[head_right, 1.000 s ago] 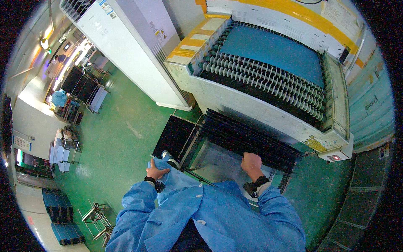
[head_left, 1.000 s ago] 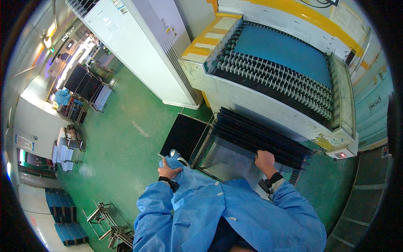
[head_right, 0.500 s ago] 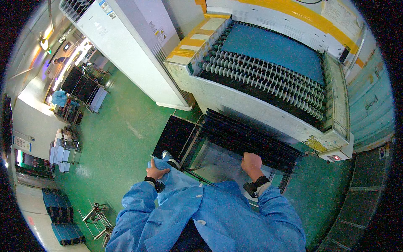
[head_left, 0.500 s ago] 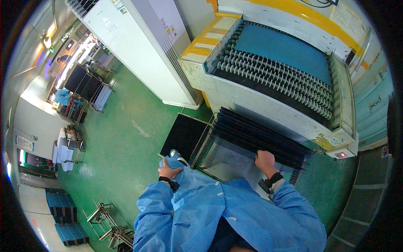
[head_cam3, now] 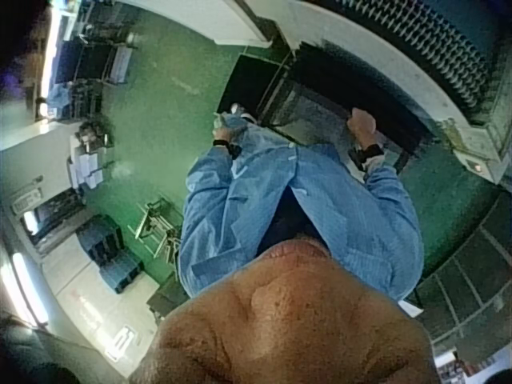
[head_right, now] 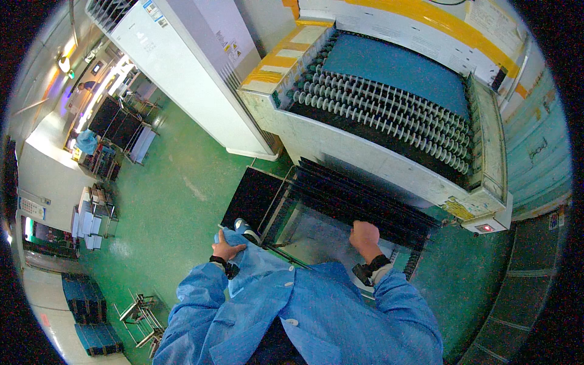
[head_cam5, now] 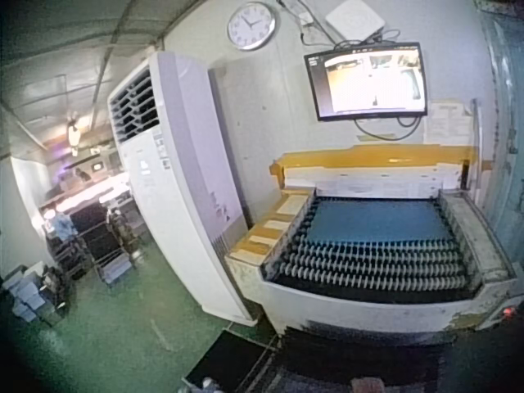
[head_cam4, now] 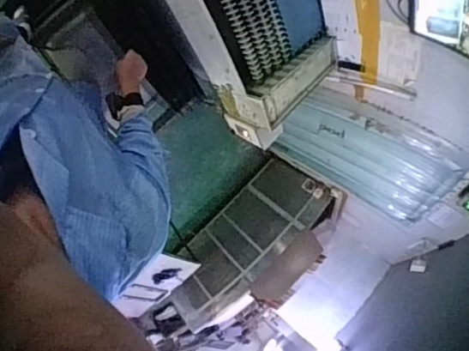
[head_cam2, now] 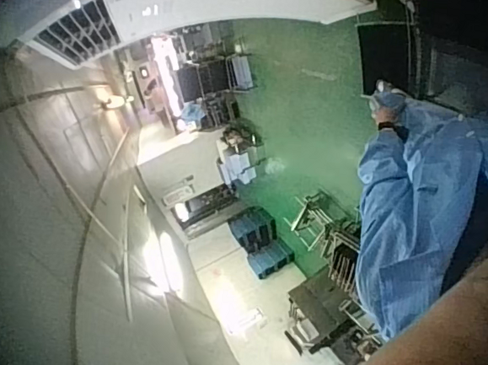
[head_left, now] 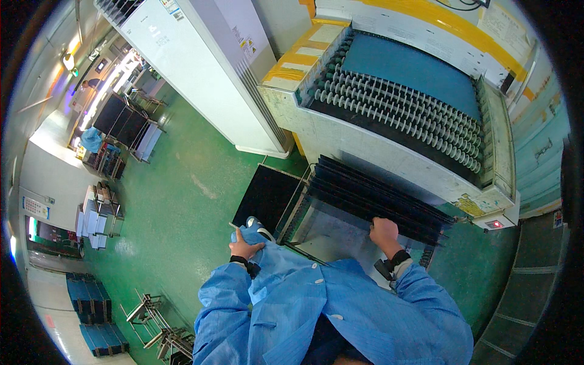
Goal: Moving metal printing plates into a processing machine and stacking them.
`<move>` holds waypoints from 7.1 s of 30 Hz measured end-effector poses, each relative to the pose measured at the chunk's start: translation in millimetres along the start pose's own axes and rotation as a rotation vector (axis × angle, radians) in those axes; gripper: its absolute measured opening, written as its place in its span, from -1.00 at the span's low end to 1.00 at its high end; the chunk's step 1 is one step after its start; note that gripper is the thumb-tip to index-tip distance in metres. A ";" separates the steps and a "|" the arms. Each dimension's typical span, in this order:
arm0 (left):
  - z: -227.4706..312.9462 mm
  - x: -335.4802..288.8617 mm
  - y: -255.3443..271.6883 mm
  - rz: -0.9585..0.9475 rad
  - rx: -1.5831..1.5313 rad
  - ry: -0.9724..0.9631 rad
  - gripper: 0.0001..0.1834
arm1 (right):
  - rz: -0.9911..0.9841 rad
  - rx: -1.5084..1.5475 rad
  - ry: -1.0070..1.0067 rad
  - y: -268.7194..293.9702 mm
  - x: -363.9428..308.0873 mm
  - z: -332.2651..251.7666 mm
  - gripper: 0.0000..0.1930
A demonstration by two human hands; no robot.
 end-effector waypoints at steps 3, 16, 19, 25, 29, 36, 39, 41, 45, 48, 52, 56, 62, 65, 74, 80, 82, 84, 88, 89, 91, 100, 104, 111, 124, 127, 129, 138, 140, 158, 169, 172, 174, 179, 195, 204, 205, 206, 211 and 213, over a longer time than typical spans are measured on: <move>1.0 -0.7 0.5 -0.002 -0.003 0.005 0.52 | -0.002 0.001 0.001 0.9 -0.6 0.2 -0.80; -1.9 2.5 -2.4 -0.009 0.025 -0.004 0.52 | -0.005 -0.021 -0.011 4.7 -2.8 -2.4 -0.79; -5.5 4.1 -5.0 0.001 0.024 -0.011 0.53 | -0.012 -0.021 -0.003 4.4 -2.3 -2.1 -0.79; -3.9 3.0 -4.3 -0.003 0.040 -0.011 0.54 | -0.010 -0.019 0.008 2.0 0.3 -0.8 -0.79; 4.9 -0.6 1.4 -0.020 0.039 -0.010 0.54 | -0.014 -0.021 -0.001 4.9 -1.2 -0.8 -0.78; 3.3 0.3 0.4 -0.018 0.044 -0.014 0.53 | -0.035 -0.022 -0.013 4.5 -0.4 -1.1 -0.78; 0.1 1.9 -1.9 -0.011 0.042 -0.023 0.53 | -0.039 -0.024 -0.010 6.3 -1.0 -1.6 -0.78; -1.9 2.8 -3.5 -0.009 0.039 -0.026 0.52 | -0.037 -0.020 -0.006 6.9 -1.1 -2.0 -0.78; 2.1 1.9 -1.1 -0.022 0.026 -0.007 0.53 | -0.029 -0.006 -0.005 4.8 -0.5 -0.6 -0.79; 4.0 0.7 0.6 -0.025 0.029 -0.013 0.53 | -0.006 0.006 0.009 1.4 1.0 1.0 -0.79; 6.3 0.7 1.3 -0.032 0.050 -0.009 0.53 | 0.002 0.013 0.007 4.2 -0.1 -0.1 -0.80; 3.0 2.8 -1.5 -0.035 0.064 -0.015 0.53 | -0.014 0.007 -0.010 6.9 -0.9 -1.8 -0.79; 8.1 -0.1 2.2 -0.042 0.046 -0.010 0.53 | -0.024 0.002 -0.023 7.2 -1.6 -1.8 -0.79; 5.6 0.0 1.0 -0.032 0.055 -0.008 0.53 | -0.016 -0.001 -0.010 7.5 -1.9 -2.4 -0.79; 6.8 0.1 1.4 -0.038 0.043 -0.001 0.53 | 0.040 0.024 0.023 4.1 -1.7 -0.2 -0.81; 2.6 1.7 -0.2 -0.027 0.045 -0.011 0.53 | 0.033 0.008 0.026 1.5 0.2 -0.1 -0.80; 3.8 0.9 1.0 -0.028 0.030 -0.005 0.52 | 0.015 0.001 0.023 3.6 -0.7 -0.7 -0.80; 5.6 -0.3 2.6 -0.028 0.024 -0.003 0.52 | 0.013 -0.004 0.016 4.1 -1.2 -1.0 -0.80; 1.3 1.5 -0.7 -0.013 0.047 -0.014 0.52 | 0.032 0.018 0.005 6.9 -3.4 -3.4 -0.82; -1.8 2.7 -2.8 -0.005 0.056 -0.018 0.51 | 0.030 0.007 0.008 6.5 -2.9 -3.7 -0.81; 0.4 2.2 -1.9 -0.007 0.047 -0.011 0.51 | 0.023 -0.012 0.007 3.6 -1.0 -1.9 -0.80; 1.6 1.5 -0.7 -0.007 0.041 -0.034 0.53 | 0.038 0.011 0.014 0.2 0.8 -0.1 -0.81; 1.2 2.0 -1.4 -0.012 0.053 -0.020 0.53 | 0.033 0.017 0.005 3.3 -0.7 -1.3 -0.81; 3.9 1.3 0.5 -0.025 0.033 0.002 0.53 | 0.021 0.012 -0.003 3.2 0.2 -0.7 -0.80; 6.5 0.4 2.3 -0.026 0.048 -0.008 0.51 | 0.009 0.003 0.005 5.6 -0.7 -1.6 -0.79; 4.6 1.3 1.3 -0.022 0.053 -0.026 0.51 | 0.014 -0.001 0.013 6.7 -1.2 -2.2 -0.79; 4.9 1.6 1.4 -0.023 0.055 -0.028 0.51 | 0.008 -0.004 0.010 7.0 -1.2 -2.5 -0.79; 4.0 1.2 1.5 -0.028 0.023 -0.009 0.51 | 0.009 0.003 0.004 6.0 -0.7 -2.2 -0.79; 7.2 0.5 3.0 -0.028 0.029 -0.005 0.51 | 0.006 0.002 0.003 6.4 -0.5 -2.0 -0.79; 2.1 4.0 -0.5 -0.036 0.025 -0.012 0.53 | 0.015 0.000 0.002 3.5 1.1 -1.3 -0.80; 4.5 3.9 1.1 -0.028 0.018 0.001 0.53 | 0.014 -0.009 -0.001 5.5 0.9 -2.3 -0.80; 2.2 4.9 -0.4 -0.019 0.020 -0.002 0.53 | 0.015 -0.006 0.000 4.5 1.1 -2.0 -0.79; 1.0 5.3 -1.3 -0.014 0.021 -0.007 0.53 | 0.017 -0.008 -0.002 6.9 -0.6 -3.0 -0.79; 3.8 5.5 -0.7 -0.024 0.048 -0.022 0.53 | 0.056 0.000 0.028 2.7 2.1 0.6 -0.80; -0.4 9.0 -10.9 0.276 0.325 -0.302 -0.30 | 0.103 0.074 0.214 -12.3 9.7 11.8 -0.83; 17.9 -6.1 -12.6 0.109 0.185 -0.438 -0.54 | 0.064 -0.021 0.257 16.4 -4.9 11.1 -0.78; 13.9 -9.7 -6.2 0.112 0.147 -0.446 -0.54 | 0.086 -0.014 0.266 29.3 -9.2 10.8 -0.77; 8.7 -14.0 2.1 0.081 0.103 -0.490 -0.53 | 0.080 -0.010 0.258 43.2 -12.7 9.6 -0.76; -29.3 -22.2 6.0 -0.116 -0.040 -0.388 -0.14 | 0.102 0.038 0.286 145.4 -51.3 -4.8 -0.79; -29.8 -24.3 -2.0 -0.069 0.038 -0.390 0.01 | 0.137 0.071 0.283 179.6 -60.9 -0.1 -0.71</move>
Point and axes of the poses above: each hand's wrist, its own x-axis towards the middle knuckle, its own y-axis out of the back of the hand, z = x × y, the point moved 2 cm from there along x, towards the middle knuckle, and after that the axes turned 14 degrees about -y, right-handed, at the moved point
